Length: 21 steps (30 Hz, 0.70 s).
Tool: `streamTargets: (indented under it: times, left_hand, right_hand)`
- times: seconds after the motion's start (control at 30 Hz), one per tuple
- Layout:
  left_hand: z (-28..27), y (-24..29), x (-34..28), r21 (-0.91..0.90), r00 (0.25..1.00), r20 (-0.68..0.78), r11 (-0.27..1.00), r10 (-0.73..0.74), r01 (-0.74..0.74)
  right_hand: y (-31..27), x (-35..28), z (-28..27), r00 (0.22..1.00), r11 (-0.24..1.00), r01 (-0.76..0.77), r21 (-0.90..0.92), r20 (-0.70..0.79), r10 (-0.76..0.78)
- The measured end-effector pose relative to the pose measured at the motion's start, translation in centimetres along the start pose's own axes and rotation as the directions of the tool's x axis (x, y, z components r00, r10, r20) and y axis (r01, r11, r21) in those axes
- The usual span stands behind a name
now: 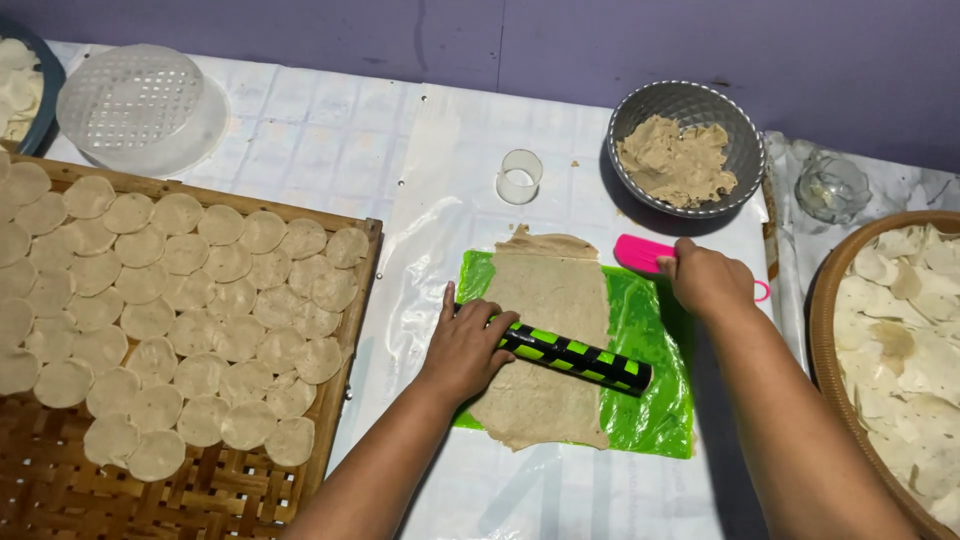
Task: Flattening dough onto a plastic sheet using a rolling pin and a spatula to prepare for cutting.
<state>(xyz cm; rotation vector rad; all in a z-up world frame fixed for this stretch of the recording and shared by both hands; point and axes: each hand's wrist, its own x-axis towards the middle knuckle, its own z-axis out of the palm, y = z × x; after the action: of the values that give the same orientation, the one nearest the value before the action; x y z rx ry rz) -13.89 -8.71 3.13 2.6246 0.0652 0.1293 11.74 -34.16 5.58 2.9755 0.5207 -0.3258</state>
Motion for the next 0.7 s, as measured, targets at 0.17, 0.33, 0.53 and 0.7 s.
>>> streamTargets:
  times: [0.17,0.33,0.53,0.7]
  left_hand:
    - [0.9,-0.2,0.0,0.076,0.994,-0.052,0.993,0.092,-0.088]
    - [-0.3,1.1,-3.0,0.093,0.983,-0.152,0.992,0.100,-0.087]
    - [-1.4,1.9,-8.9,-0.028,0.991,-0.128,0.998,0.047,-0.051]
    - [-1.8,1.8,-13.6,-0.113,0.993,-0.117,0.994,-0.022,0.008]
  right_hand:
    - [-0.9,2.8,0.5,0.986,0.996,-0.068,-0.055,0.148,0.075]
    - [-6.6,3.9,0.9,0.968,0.999,-0.008,0.045,0.252,-0.003]
    - [-7.4,7.7,5.8,0.978,0.885,0.060,0.463,0.150,-0.145]
    - [-7.2,6.1,3.0,0.962,0.577,0.029,0.816,0.135,-0.239]
